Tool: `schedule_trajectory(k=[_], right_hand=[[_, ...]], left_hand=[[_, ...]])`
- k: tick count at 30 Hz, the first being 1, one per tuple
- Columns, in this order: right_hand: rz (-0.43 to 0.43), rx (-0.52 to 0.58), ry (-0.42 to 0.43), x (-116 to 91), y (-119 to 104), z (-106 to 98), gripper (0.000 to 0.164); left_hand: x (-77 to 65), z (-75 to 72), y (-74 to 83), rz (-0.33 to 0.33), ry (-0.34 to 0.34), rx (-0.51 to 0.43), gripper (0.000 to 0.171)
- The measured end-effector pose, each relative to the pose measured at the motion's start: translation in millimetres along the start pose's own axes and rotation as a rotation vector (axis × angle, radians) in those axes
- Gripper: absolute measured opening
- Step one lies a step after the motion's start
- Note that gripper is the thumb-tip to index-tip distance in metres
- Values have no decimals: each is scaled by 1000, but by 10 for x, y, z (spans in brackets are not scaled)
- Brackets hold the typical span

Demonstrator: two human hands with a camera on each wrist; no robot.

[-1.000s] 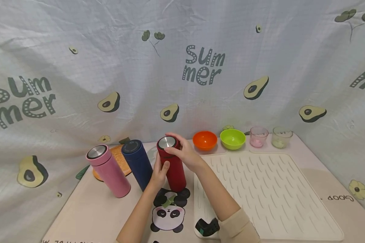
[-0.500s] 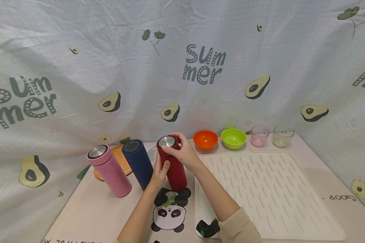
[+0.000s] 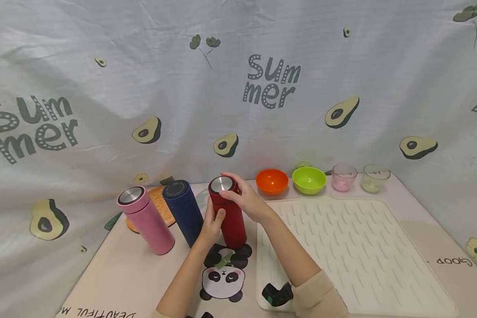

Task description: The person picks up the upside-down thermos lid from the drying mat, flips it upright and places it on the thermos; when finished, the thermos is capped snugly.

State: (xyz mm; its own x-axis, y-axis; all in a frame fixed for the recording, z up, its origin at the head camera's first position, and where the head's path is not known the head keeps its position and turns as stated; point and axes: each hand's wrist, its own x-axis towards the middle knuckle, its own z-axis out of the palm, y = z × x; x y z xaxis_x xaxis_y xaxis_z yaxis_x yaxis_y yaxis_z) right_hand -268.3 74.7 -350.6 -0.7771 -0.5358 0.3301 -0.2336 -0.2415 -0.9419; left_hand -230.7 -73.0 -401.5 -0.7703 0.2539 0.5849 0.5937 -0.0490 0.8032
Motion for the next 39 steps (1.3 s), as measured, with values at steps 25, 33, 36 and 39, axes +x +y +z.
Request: schedule_trajectory(k=[25, 33, 36, 39], right_hand=[[18, -73, 81, -1, 24, 31, 56], [21, -99, 165, 12, 24, 80, 56], [28, -148, 150, 6, 22, 85, 54], [27, -134, 111, -2, 23, 73, 54]], left_hand=[[-4, 20, 20, -18, 20, 41, 74], [-2, 27, 14, 36, 22, 46, 71], [-2, 24, 13, 38, 21, 38, 72], [-6, 21, 12, 42, 27, 41, 71]])
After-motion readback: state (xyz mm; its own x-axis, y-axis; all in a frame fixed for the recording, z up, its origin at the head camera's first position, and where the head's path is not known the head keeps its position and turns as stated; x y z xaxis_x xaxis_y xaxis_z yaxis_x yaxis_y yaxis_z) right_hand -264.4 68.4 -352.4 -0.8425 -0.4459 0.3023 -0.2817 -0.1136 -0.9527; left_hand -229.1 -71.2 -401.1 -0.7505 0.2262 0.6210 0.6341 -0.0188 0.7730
